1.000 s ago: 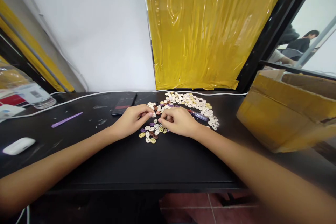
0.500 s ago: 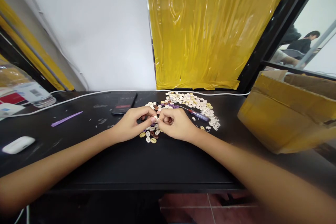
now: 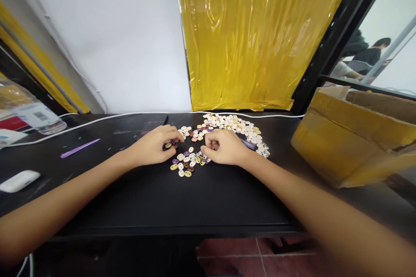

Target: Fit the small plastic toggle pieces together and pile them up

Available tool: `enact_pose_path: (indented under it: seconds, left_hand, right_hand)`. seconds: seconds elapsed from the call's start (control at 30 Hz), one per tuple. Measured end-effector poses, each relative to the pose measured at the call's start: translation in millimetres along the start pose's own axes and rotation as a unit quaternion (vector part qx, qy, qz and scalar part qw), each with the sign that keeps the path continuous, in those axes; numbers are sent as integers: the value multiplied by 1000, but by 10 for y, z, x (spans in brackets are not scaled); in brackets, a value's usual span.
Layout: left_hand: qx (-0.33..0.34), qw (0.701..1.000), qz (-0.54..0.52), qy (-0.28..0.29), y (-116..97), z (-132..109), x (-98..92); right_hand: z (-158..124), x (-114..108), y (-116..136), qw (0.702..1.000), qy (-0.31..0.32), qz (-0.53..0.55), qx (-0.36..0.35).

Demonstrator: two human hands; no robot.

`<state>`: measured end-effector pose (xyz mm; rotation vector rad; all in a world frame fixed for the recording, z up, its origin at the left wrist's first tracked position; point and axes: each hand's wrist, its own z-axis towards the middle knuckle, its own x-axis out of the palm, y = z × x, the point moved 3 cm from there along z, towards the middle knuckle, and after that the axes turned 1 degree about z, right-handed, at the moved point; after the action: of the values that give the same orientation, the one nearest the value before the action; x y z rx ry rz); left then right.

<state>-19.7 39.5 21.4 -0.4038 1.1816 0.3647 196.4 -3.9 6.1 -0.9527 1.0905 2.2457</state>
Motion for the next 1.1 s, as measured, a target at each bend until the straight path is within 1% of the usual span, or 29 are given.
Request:
enact_pose_path:
  seconds: [0.07,0.13,0.37,0.47,0.57,0.7,0.83,0.93,1.1]
  left_hand:
    - [5,1000,17,18,36,-2,16]
    - [15,999,22,23,50,-1,33]
    - [49,998,4,39,10,9,70]
    - [52,998,-5,32,28,0,76]
    - [59,998,-22,14,37,-8,96]
    - [42,994,-94,-31,-63,3,123]
    - [12,973,-221,-59,-241,16,143]
    - [4,963,-262,-60,-306,13,157]
    - [-1,957,-286,-48,-308,-1,155]
  right_hand:
    - [0,-1,4,1000,-3,1,4]
    - [-5,6,16,1000,-3,0,3]
    - [-7,38,31,1000,1,-3,3]
    - [-1,35,25,1000,2,-4,9]
    - [1,39,24,1000,2,-4,8]
    - [-7,77,42,1000,0,4,3]
    - [-25,132,117,999,16,31,-28]
    - [-35,136,182,998,15,35,-51]
    - [-37,152,215,999,14,-3,-53]
